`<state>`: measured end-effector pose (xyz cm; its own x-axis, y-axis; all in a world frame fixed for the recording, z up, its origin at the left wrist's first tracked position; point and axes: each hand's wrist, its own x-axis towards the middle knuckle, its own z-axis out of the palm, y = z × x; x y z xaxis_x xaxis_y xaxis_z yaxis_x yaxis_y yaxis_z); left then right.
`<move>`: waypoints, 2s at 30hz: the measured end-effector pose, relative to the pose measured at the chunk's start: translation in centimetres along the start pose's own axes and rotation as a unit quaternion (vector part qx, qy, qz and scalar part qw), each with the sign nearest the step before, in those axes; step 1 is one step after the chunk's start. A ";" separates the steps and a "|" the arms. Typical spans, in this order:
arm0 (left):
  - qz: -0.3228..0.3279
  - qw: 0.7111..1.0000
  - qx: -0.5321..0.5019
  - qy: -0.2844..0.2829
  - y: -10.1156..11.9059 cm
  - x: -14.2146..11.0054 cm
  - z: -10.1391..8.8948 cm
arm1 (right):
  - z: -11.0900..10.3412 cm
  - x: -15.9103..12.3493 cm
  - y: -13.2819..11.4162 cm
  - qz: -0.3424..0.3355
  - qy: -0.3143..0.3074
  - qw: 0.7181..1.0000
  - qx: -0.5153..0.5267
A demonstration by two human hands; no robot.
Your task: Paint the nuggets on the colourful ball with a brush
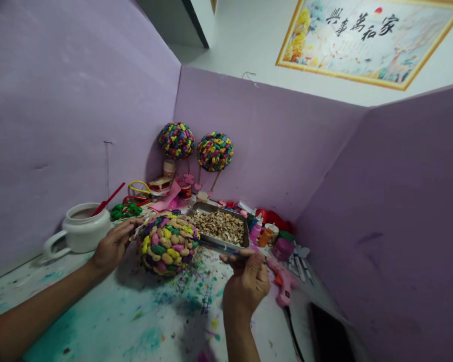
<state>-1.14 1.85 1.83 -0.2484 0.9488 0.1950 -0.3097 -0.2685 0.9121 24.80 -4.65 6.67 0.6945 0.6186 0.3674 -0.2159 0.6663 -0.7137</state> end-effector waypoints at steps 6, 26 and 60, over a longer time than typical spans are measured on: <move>0.007 1.000 -0.002 -0.003 -0.4 0.2 -0.3 | 0.1 -0.8 0.3 -0.014 -0.046 0.999 0.002; 0.016 0.999 0.029 -0.015 0.1 -0.1 -0.1 | -0.9 -1.9 1.7 -0.077 -0.133 0.986 -0.066; 0.027 0.998 0.047 -0.006 0.2 -0.2 0.0 | -0.4 -2.0 1.9 -0.082 -0.131 0.987 -0.038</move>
<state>-1.18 1.64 1.92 -0.2523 0.9350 0.2492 -0.2078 -0.3039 0.9298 23.30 -4.78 4.35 0.5127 0.5985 0.6156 -0.0573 0.7393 -0.6709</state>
